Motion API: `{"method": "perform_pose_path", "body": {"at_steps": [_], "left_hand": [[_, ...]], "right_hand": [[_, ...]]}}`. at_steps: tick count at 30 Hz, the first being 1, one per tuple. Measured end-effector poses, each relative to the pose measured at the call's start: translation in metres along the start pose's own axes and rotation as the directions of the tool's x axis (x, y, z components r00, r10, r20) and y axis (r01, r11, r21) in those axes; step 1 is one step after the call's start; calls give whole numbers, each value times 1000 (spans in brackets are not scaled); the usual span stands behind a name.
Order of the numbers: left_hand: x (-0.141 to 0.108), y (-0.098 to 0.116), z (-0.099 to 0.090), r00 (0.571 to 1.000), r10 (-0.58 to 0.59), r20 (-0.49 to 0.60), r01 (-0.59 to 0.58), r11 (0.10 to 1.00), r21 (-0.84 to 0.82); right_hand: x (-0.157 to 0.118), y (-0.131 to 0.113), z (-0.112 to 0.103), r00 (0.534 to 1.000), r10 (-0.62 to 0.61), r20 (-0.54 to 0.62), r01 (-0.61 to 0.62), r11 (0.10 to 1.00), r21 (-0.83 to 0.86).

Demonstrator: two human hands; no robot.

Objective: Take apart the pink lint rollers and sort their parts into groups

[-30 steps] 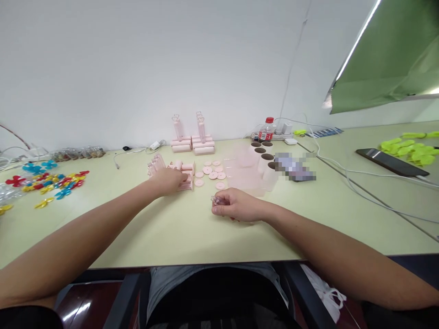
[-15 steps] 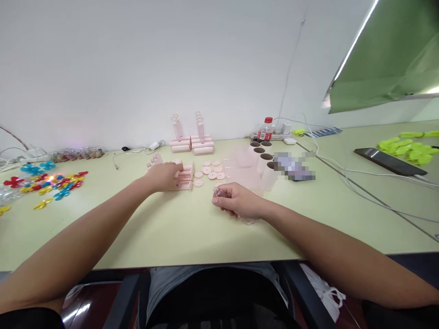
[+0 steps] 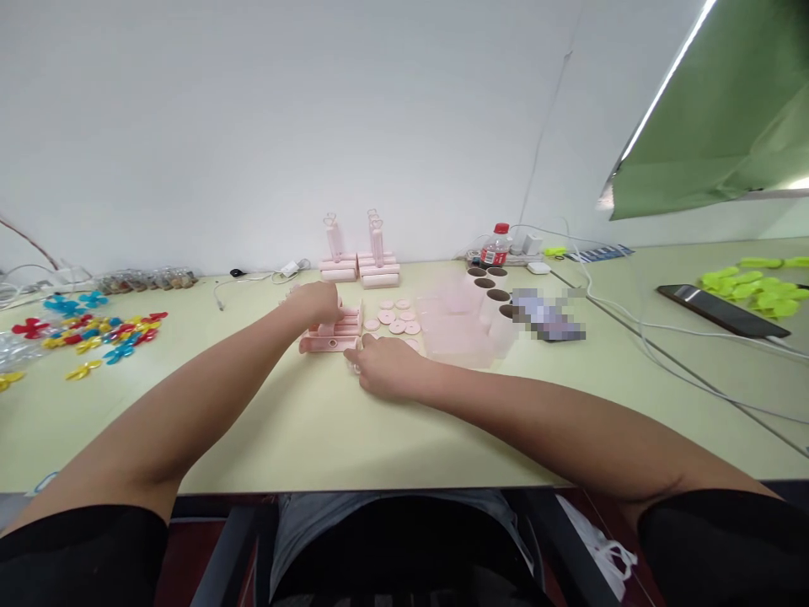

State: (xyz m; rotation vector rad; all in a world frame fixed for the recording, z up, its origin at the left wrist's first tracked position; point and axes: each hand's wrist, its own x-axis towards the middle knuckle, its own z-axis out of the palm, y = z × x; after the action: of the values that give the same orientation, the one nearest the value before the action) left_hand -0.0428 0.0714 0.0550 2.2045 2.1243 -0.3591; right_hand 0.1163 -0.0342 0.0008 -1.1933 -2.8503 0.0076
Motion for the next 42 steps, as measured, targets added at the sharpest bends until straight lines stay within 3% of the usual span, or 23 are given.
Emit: {"method": "perform_pose_path", "body": {"at_steps": [6,9,13,20,25,31,42], "left_hand": [[9,-3,4,1000,28,-4,-28,998,49],[7,-2,-6,998,53,-38,-49,994,93],[1,2,-23,995,95,18,-96,987,126],[3,2,-24,992,120,35,-124,980,155],[8,0,-20,988,126,93,-139,978,158],[4,1,-21,986,103,128,-120,984,134],[-13,1,-27,978,78,192,-89,995,52]], "right_hand": [[21,8,-2,996,70,53,-76,989,130],[30,12,-9,992,100,79,-112,979,171],[40,21,-21,985,126,119,-152,955,254],[45,30,-35,942,247,226,-333,757,563],[45,29,-32,941,272,202,-339,732,591],[46,31,-18,965,254,64,-245,792,559],[40,31,-16,975,223,-3,-187,825,533]]}}
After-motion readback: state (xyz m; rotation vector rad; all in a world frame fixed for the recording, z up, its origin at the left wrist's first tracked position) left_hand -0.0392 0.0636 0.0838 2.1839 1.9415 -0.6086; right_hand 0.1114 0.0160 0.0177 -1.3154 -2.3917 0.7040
